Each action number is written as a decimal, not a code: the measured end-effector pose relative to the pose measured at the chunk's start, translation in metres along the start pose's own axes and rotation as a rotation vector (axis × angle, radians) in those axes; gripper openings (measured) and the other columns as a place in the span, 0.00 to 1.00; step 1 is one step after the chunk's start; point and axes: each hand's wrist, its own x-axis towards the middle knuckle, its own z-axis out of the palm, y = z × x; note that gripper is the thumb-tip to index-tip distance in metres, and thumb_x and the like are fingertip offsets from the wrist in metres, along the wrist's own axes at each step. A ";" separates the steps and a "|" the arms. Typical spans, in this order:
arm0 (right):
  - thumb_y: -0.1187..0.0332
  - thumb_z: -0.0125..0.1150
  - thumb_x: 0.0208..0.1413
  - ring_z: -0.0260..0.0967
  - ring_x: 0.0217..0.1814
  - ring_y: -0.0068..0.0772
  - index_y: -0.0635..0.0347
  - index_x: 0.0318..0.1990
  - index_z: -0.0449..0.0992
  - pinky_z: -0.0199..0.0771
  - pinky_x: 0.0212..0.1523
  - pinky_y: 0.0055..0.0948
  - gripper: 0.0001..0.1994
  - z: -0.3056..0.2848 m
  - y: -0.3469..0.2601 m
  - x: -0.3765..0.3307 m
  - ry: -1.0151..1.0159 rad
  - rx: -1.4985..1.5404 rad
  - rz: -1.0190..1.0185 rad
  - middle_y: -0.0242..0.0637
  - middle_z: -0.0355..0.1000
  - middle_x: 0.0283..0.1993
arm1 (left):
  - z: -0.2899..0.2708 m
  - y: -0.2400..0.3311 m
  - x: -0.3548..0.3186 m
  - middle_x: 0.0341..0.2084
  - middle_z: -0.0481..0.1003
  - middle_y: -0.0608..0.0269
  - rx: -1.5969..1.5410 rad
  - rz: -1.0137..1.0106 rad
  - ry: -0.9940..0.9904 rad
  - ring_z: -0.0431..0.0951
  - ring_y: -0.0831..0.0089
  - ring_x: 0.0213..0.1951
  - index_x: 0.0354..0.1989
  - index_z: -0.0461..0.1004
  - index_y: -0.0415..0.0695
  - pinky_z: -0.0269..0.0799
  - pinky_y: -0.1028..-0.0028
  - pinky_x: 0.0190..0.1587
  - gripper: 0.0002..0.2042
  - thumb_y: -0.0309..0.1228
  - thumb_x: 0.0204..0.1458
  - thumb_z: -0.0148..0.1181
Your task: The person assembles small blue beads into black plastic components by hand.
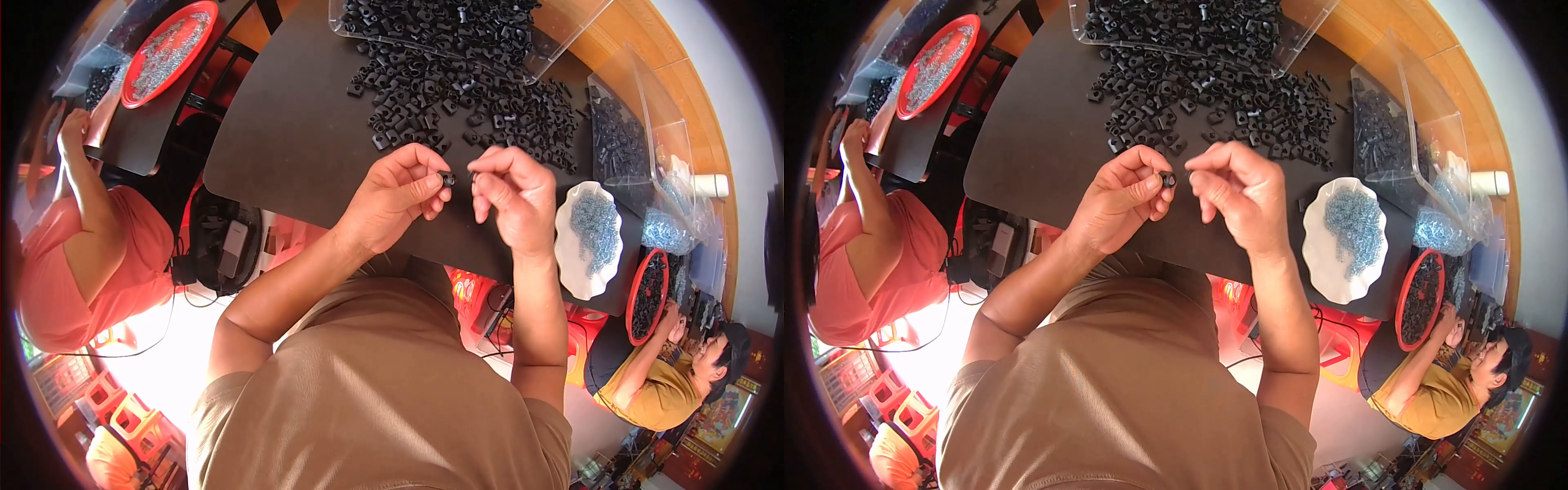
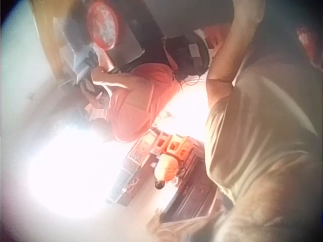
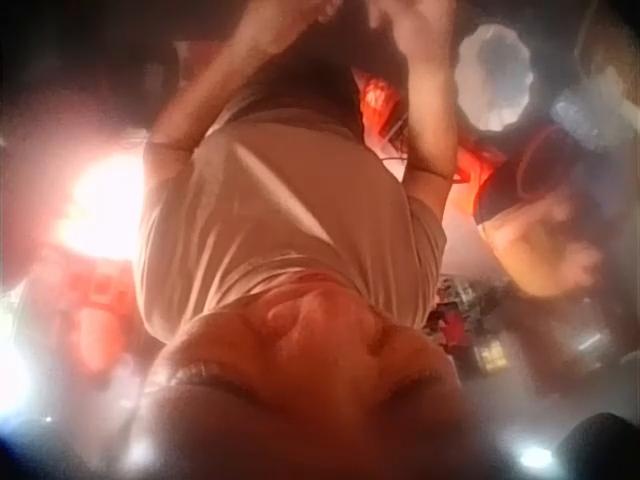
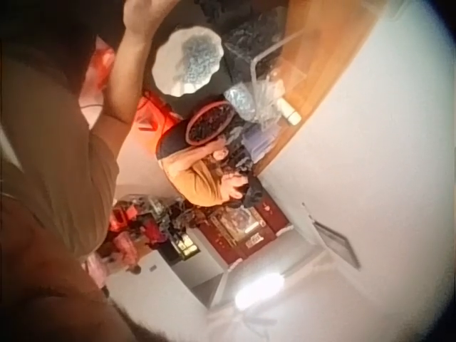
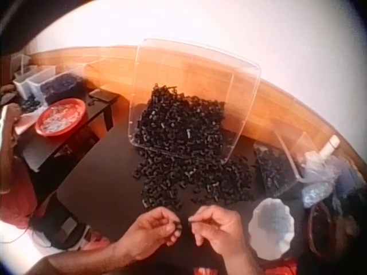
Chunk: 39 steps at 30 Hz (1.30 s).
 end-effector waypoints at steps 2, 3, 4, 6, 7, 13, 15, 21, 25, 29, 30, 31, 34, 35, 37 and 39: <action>0.75 0.57 0.54 0.62 0.19 0.20 0.70 0.35 0.70 0.66 0.17 0.19 0.06 0.003 0.009 -0.008 -0.037 0.151 0.019 0.38 0.65 0.28 | 0.004 0.000 -0.001 0.26 0.73 0.65 0.070 -0.002 0.011 0.71 0.80 0.27 0.37 0.69 0.42 0.66 0.81 0.29 0.04 0.27 0.55 0.55; 0.77 0.58 0.52 0.63 0.20 0.20 0.69 0.33 0.71 0.66 0.17 0.18 0.04 0.006 0.013 -0.011 -0.003 0.256 0.041 0.37 0.66 0.27 | 0.006 0.000 -0.001 0.26 0.73 0.65 0.070 -0.006 0.011 0.71 0.80 0.27 0.37 0.69 0.42 0.66 0.81 0.29 0.04 0.27 0.55 0.55; 0.78 0.59 0.51 0.64 0.20 0.19 0.68 0.32 0.71 0.66 0.17 0.17 0.03 0.009 0.015 -0.012 0.031 0.364 0.063 0.36 0.67 0.27 | 0.007 0.000 0.000 0.26 0.73 0.65 0.100 -0.006 0.020 0.71 0.80 0.26 0.37 0.69 0.42 0.66 0.81 0.29 0.04 0.26 0.55 0.55; 0.78 0.59 0.51 0.64 0.20 0.20 0.67 0.31 0.70 0.67 0.17 0.18 0.04 0.007 0.019 -0.014 0.035 0.434 0.047 0.37 0.67 0.27 | 0.009 -0.002 0.000 0.26 0.73 0.66 0.133 -0.009 0.033 0.71 0.80 0.26 0.36 0.69 0.41 0.66 0.81 0.28 0.04 0.26 0.55 0.55; 0.79 0.59 0.51 0.64 0.20 0.21 0.67 0.30 0.69 0.67 0.17 0.19 0.04 0.007 0.021 -0.014 0.036 0.495 0.029 0.37 0.67 0.27 | 0.009 -0.002 0.000 0.26 0.73 0.65 0.163 0.002 0.030 0.71 0.80 0.26 0.36 0.69 0.41 0.66 0.81 0.28 0.04 0.26 0.55 0.55; 0.81 0.58 0.51 0.64 0.20 0.21 0.66 0.28 0.68 0.67 0.17 0.19 0.05 0.007 0.021 -0.014 -0.002 0.462 -0.005 0.39 0.68 0.26 | 0.010 -0.004 0.000 0.25 0.73 0.65 0.227 0.025 0.044 0.71 0.81 0.26 0.35 0.69 0.41 0.66 0.81 0.27 0.03 0.24 0.54 0.55; 0.81 0.59 0.50 0.64 0.19 0.20 0.66 0.28 0.68 0.67 0.17 0.18 0.05 0.006 0.022 -0.014 0.018 0.399 -0.007 0.38 0.68 0.26 | 0.010 -0.005 0.000 0.24 0.73 0.66 0.232 0.026 0.042 0.71 0.81 0.25 0.35 0.69 0.40 0.66 0.82 0.27 0.03 0.24 0.54 0.55; 0.82 0.62 0.47 0.63 0.17 0.16 0.65 0.24 0.69 0.63 0.15 0.15 0.07 0.006 0.022 -0.018 0.046 0.124 -0.073 0.36 0.69 0.24 | 0.007 -0.007 0.000 0.23 0.72 0.67 0.290 0.041 0.057 0.71 0.82 0.25 0.32 0.70 0.41 0.66 0.82 0.27 0.02 0.22 0.53 0.56; 0.82 0.62 0.47 0.62 0.17 0.14 0.65 0.23 0.69 0.61 0.15 0.14 0.07 0.010 0.020 -0.021 0.108 -0.017 -0.090 0.35 0.69 0.23 | 0.010 -0.009 -0.002 0.23 0.72 0.68 0.446 0.072 0.093 0.71 0.83 0.26 0.32 0.70 0.41 0.66 0.82 0.27 0.02 0.21 0.52 0.56; 0.82 0.61 0.48 0.62 0.17 0.14 0.65 0.23 0.69 0.61 0.14 0.14 0.07 0.013 0.023 -0.025 0.121 -0.061 -0.127 0.34 0.69 0.23 | 0.011 -0.010 -0.002 0.22 0.72 0.68 0.518 0.079 0.100 0.71 0.83 0.25 0.32 0.70 0.40 0.66 0.83 0.26 0.02 0.20 0.52 0.55; 0.81 0.61 0.48 0.62 0.17 0.14 0.65 0.23 0.68 0.61 0.15 0.14 0.08 0.015 0.025 -0.025 0.137 -0.091 -0.136 0.34 0.69 0.23 | 0.011 -0.011 -0.002 0.22 0.72 0.68 0.522 0.082 0.095 0.71 0.83 0.25 0.32 0.70 0.40 0.66 0.83 0.26 0.02 0.20 0.52 0.55; 0.81 0.61 0.49 0.62 0.18 0.14 0.65 0.23 0.68 0.61 0.15 0.14 0.08 0.017 0.026 -0.024 0.156 -0.122 -0.146 0.33 0.69 0.23 | 0.010 -0.012 -0.001 0.22 0.72 0.67 0.523 0.094 0.097 0.71 0.83 0.25 0.32 0.70 0.40 0.66 0.83 0.26 0.02 0.20 0.52 0.55; 0.81 0.61 0.49 0.62 0.18 0.14 0.65 0.23 0.67 0.61 0.15 0.14 0.08 0.020 0.027 -0.025 0.192 -0.101 -0.193 0.33 0.69 0.24 | 0.010 -0.013 0.000 0.22 0.72 0.67 0.522 0.103 0.088 0.71 0.83 0.25 0.33 0.70 0.40 0.67 0.83 0.26 0.02 0.21 0.53 0.55; 0.80 0.61 0.50 0.63 0.18 0.14 0.65 0.25 0.68 0.62 0.16 0.14 0.07 0.021 0.027 -0.027 0.193 -0.045 -0.172 0.32 0.69 0.24 | 0.011 -0.013 0.000 0.23 0.73 0.67 0.514 0.098 0.084 0.71 0.82 0.25 0.33 0.70 0.40 0.67 0.83 0.26 0.02 0.21 0.53 0.55; 0.80 0.60 0.50 0.63 0.19 0.15 0.65 0.26 0.68 0.64 0.17 0.15 0.06 0.015 0.020 -0.031 0.175 -0.067 -0.138 0.34 0.68 0.25 | 0.015 -0.010 -0.001 0.23 0.73 0.66 0.522 0.052 0.066 0.71 0.82 0.25 0.34 0.70 0.40 0.67 0.81 0.26 0.03 0.22 0.52 0.56; 0.79 0.59 0.51 0.64 0.21 0.18 0.65 0.28 0.69 0.66 0.19 0.16 0.05 0.005 0.004 -0.039 0.169 -0.158 -0.112 0.37 0.69 0.27 | 0.020 -0.006 0.000 0.22 0.73 0.66 0.527 0.008 0.050 0.71 0.82 0.25 0.35 0.70 0.41 0.68 0.80 0.26 0.04 0.23 0.52 0.57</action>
